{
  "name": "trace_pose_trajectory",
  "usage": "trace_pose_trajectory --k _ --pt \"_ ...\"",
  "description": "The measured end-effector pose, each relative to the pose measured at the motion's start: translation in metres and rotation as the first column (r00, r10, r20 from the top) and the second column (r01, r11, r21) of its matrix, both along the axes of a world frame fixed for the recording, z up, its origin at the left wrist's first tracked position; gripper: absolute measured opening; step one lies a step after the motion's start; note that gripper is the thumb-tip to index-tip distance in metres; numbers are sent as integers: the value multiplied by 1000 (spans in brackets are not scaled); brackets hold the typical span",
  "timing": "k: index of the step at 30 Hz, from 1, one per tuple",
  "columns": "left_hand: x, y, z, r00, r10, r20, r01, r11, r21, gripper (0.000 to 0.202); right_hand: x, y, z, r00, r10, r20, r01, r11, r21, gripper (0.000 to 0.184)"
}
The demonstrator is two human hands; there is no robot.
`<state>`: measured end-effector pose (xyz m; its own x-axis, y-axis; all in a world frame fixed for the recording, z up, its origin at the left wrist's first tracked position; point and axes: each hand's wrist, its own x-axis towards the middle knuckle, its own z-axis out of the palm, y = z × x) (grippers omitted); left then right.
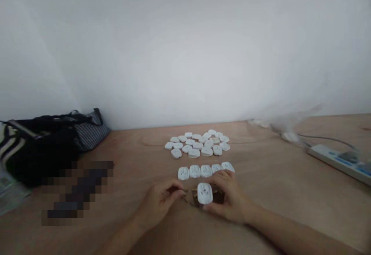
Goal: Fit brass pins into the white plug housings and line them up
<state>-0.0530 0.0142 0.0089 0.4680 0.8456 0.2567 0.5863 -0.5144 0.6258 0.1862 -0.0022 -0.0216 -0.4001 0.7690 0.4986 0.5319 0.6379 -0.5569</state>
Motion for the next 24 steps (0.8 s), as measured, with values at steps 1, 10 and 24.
trace_pose_trajectory --k 1,10,24 --pt "6 -4 -1 999 -10 32 9 999 52 13 0 0 0 1000 2 -1 -2 1000 7 42" --pt "28 -15 -8 987 -155 46 140 962 235 17 -1 -1 2 1000 19 -20 -19 1000 21 41" --pt "26 -14 -13 978 -160 -134 194 933 303 24 -3 -2 4 1000 3 8 -3 999 47 41"
